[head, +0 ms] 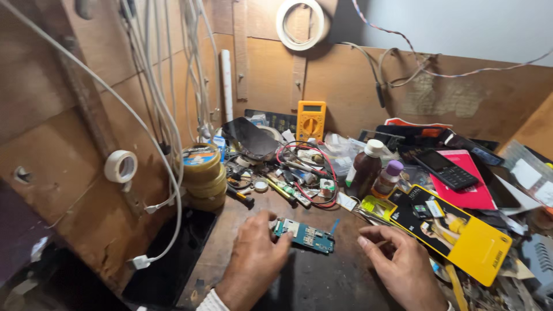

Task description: The person disassembles a small mobile phone by hand, removing the battery and internal circuit board components, and then works on the logic board with a small metal tool.

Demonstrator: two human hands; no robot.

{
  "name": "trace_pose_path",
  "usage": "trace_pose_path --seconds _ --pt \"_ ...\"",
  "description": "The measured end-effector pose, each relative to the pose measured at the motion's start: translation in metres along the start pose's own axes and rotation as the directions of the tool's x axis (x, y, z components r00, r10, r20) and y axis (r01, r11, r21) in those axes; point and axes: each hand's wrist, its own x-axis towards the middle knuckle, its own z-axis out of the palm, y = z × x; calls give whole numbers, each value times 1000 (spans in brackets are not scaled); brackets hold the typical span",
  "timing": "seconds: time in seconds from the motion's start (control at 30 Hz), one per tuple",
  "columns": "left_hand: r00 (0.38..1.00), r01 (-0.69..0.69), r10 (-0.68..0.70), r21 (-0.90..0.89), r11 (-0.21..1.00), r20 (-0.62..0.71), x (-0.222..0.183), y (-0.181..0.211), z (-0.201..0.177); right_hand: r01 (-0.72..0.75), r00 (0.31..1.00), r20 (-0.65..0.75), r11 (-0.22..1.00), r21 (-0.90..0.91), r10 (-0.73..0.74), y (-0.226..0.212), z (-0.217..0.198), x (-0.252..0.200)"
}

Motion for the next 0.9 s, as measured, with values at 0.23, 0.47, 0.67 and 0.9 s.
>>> trace_pose_path --seconds 0.23,0.47,0.67,0.9 --pt "914 -380 380 30 925 -145 -17 -1 6 202 979 -18 978 -55 -203 11 17 -2" --pt "876 -452 463 105 886 -138 20 -18 27 221 974 -26 968 -121 -226 11 36 -6" --pt "808 -559 589 359 747 33 64 -8 54 331 939 -73 940 -78 -337 35 49 12" --pt "653 -677 751 522 519 101 78 -3 69 356 926 -99 930 -86 -364 45 51 16"
